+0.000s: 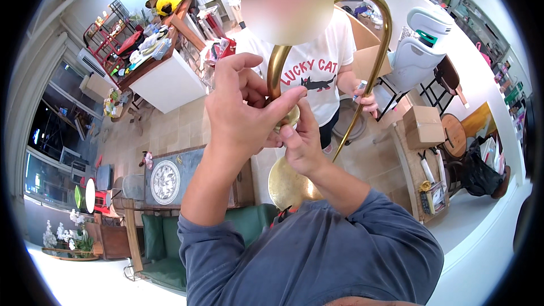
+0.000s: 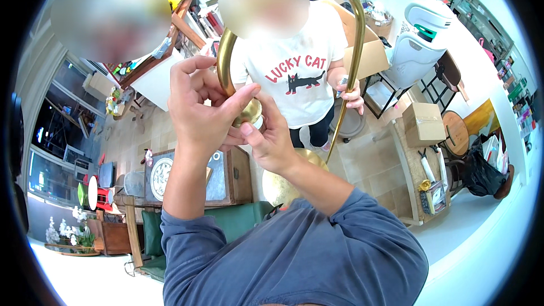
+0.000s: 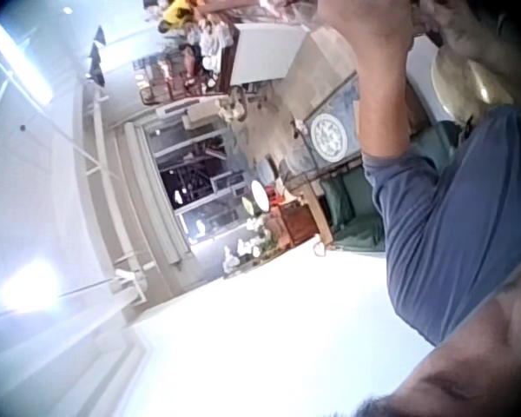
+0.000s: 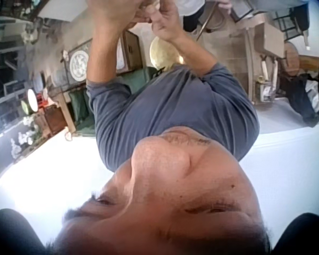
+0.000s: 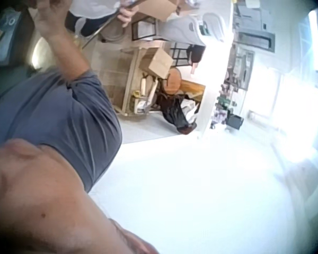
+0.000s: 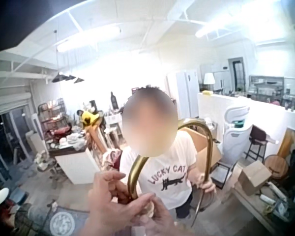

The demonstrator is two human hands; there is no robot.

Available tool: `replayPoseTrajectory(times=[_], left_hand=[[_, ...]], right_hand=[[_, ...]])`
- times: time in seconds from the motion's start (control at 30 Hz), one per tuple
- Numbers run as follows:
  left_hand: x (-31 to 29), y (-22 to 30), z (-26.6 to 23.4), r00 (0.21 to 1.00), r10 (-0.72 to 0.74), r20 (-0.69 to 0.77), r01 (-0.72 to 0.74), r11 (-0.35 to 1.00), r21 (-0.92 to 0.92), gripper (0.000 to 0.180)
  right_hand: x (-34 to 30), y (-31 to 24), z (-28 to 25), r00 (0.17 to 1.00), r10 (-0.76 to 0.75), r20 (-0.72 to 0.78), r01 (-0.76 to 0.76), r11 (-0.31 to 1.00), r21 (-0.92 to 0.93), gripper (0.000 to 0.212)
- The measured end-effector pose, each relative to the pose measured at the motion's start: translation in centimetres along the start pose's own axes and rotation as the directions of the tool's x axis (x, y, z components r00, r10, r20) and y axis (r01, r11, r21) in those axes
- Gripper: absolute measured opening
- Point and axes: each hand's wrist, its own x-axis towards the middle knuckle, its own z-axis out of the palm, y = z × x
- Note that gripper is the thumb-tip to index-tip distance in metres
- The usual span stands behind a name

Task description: The person screws an LED bulb into a gold-colored floor lamp. Then, they use scissors to open a small tube and apply a white substance to the lamp socket while another person holds the lamp frame.

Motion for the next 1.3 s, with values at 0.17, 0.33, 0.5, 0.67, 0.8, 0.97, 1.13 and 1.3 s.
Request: replayPoseTrajectory(times=[0.17, 0.33, 0.5, 0.67, 0.8, 0.97, 1.13, 1.3], left_hand=[[-0.2, 0.2, -0.1, 0.999, -0.053, -0.001, 0.053, 0.996, -0.07, 0.062], [-0.2, 0.5, -0.4, 0.999, -0.049, 0.023, 0.051, 0.994, -0.095, 0.061], [-0.2, 0.7, -0.6, 0.999, -0.037, 0.031, 0.039, 0.996, -0.08, 0.061], [-0.7, -0.3, -0.7, 0.998, -0.059, 0.03, 0.063, 0.988, -0.144, 0.057], [-1.3, -0.8, -0.9, 0.991, -0.008, -0.134, -0.031, 0.957, -0.287, 0.053], [-4.0, 1.1, -2.9, 0.93, 0.028, -0.365, -0.086, 0.986, -0.146, 0.062], [-8.8, 3.7, -2.7, 0.87, 0.095, -0.483, -0.237, 0.941, -0.242, 0.053], [-11.8, 7.3, 0.9, 0.927, 0.228, -0.299, -0.33, 0.875, -0.354, 0.055]], right_hand=[[0.0, 0.0, 0.3, 1.0, 0.003, -0.009, -0.003, 0.999, 0.034, 0.062], [-0.2, 0.1, 0.0, 0.998, 0.057, -0.003, -0.057, 0.998, 0.027, 0.062], [-0.3, 0.2, 0.0, 0.998, 0.056, -0.013, -0.056, 0.998, 0.003, 0.066], [0.3, -0.7, -0.7, 0.997, 0.07, 0.014, -0.069, 0.997, -0.028, 0.088], [-0.3, -1.6, -3.0, 0.985, 0.161, 0.058, -0.156, 0.984, -0.092, 0.102], [-2.1, -2.6, -6.6, 0.987, 0.159, 0.016, -0.153, 0.968, -0.197, 0.077], [-9.8, -2.5, -15.0, 0.932, 0.361, 0.032, -0.336, 0.895, -0.292, 0.058], [-18.4, -5.2, -23.6, 0.763, 0.616, -0.198, -0.614, 0.593, -0.521, 0.042]])
